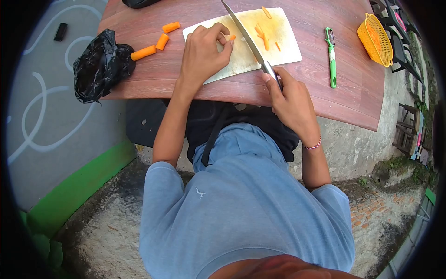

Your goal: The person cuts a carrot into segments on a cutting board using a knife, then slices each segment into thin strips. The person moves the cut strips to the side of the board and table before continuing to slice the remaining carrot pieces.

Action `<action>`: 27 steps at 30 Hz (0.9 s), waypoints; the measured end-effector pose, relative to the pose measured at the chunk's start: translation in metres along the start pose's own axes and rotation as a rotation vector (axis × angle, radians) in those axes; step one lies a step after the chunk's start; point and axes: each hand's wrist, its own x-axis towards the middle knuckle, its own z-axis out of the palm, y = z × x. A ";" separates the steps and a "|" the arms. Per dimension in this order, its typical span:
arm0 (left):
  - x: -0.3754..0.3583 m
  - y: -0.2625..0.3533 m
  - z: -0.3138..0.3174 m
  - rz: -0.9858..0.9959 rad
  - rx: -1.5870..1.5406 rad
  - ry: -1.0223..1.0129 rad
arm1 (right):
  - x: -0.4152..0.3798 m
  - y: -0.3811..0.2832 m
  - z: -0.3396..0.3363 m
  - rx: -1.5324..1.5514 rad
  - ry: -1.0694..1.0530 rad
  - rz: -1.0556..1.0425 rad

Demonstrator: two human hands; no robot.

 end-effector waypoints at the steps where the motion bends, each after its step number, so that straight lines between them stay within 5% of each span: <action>1: -0.001 0.005 0.002 -0.076 -0.005 0.017 | 0.001 0.000 0.001 0.010 0.000 -0.009; 14: -0.008 0.010 -0.006 -0.142 -0.254 0.025 | 0.009 -0.010 0.001 -0.075 0.065 -0.070; 19: -0.005 0.029 -0.016 0.270 -0.010 0.182 | 0.004 0.000 0.001 -0.193 0.237 -0.196; 27: 0.019 0.031 -0.009 0.413 0.275 -0.014 | -0.002 0.009 -0.005 -0.240 0.355 -0.276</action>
